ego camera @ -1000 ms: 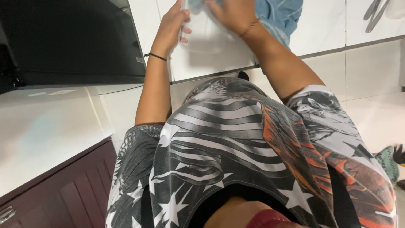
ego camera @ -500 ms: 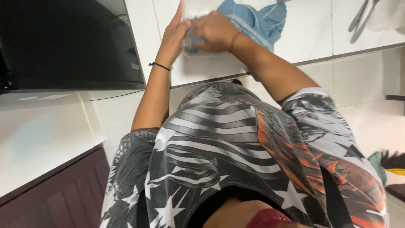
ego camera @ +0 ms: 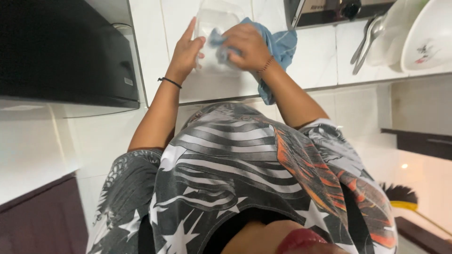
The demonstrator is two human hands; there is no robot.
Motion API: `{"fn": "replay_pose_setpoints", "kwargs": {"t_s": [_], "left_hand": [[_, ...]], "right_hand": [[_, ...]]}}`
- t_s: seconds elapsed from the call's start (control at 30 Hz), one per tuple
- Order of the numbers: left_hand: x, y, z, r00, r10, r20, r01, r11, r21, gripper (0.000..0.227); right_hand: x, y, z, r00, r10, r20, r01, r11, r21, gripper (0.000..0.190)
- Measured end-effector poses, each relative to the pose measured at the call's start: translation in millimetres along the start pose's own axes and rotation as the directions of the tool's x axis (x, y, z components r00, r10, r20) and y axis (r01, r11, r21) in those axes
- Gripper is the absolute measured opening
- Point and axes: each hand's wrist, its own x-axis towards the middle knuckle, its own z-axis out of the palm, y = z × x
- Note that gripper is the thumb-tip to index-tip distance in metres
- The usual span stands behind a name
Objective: Washing and drying kitchenware including a container and a bowl in a sink.
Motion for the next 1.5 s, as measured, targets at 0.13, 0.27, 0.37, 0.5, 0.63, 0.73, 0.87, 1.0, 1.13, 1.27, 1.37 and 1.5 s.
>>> {"fn": "replay_pose_setpoints", "kwargs": {"t_s": [0.13,0.27,0.37,0.5,0.63,0.73,0.87,1.0,1.13,1.27,1.37,1.5], "left_hand": [[-8,-3,-18,0.995,-0.003,-0.103,0.002,1.000,-0.008,0.079],[-3,-16,-40,0.958,-0.114,-0.264,0.043,0.964,-0.262,0.081],[1,-14,-42,0.945,-0.153,-0.288,0.039,0.930,-0.366,0.084],[19,-30,-42,0.960,-0.108,-0.257,0.028,0.955,-0.296,0.080],[28,-21,-66,0.974,-0.051,-0.220,0.021,0.991,-0.134,0.071],[33,-38,-88,0.977,-0.060,-0.207,0.102,0.974,0.203,0.059],[29,-28,-100,0.979,-0.016,-0.202,0.036,0.995,0.096,0.074],[24,-53,-117,0.972,0.187,-0.142,-0.159,0.969,0.189,0.082],[-4,-11,-95,0.967,0.179,-0.179,-0.131,0.959,0.251,0.086],[-26,6,-85,0.918,0.252,-0.308,-0.094,0.889,0.448,0.092],[-36,16,-71,0.864,0.374,-0.336,-0.116,0.798,0.591,0.091],[-51,47,-23,0.804,0.502,-0.320,-0.246,0.769,0.590,0.080]], "right_hand": [[-24,25,2,0.955,0.124,-0.269,-0.123,0.992,0.018,0.021],[-46,30,10,0.910,0.329,-0.252,-0.349,0.937,-0.035,0.035],[-44,21,8,0.905,0.377,-0.198,-0.394,0.918,-0.051,0.041],[-41,13,2,0.890,0.415,-0.189,-0.427,0.904,-0.022,0.043],[-46,22,10,0.877,0.406,-0.258,-0.435,0.898,-0.062,0.042],[-48,19,6,0.848,0.480,-0.226,-0.501,0.864,-0.044,0.045],[-46,19,5,0.834,0.506,-0.220,-0.530,0.845,-0.067,0.045],[-42,18,2,0.842,0.512,-0.173,-0.522,0.853,-0.018,0.056],[-45,23,7,0.834,0.529,-0.159,-0.536,0.844,-0.004,0.073],[-50,29,11,0.838,0.522,-0.159,-0.530,0.848,-0.013,0.081],[-54,30,-5,0.856,0.493,-0.153,-0.499,0.867,0.001,0.082],[-83,29,-55,0.931,0.335,-0.147,-0.362,0.902,-0.236,0.065]]}}
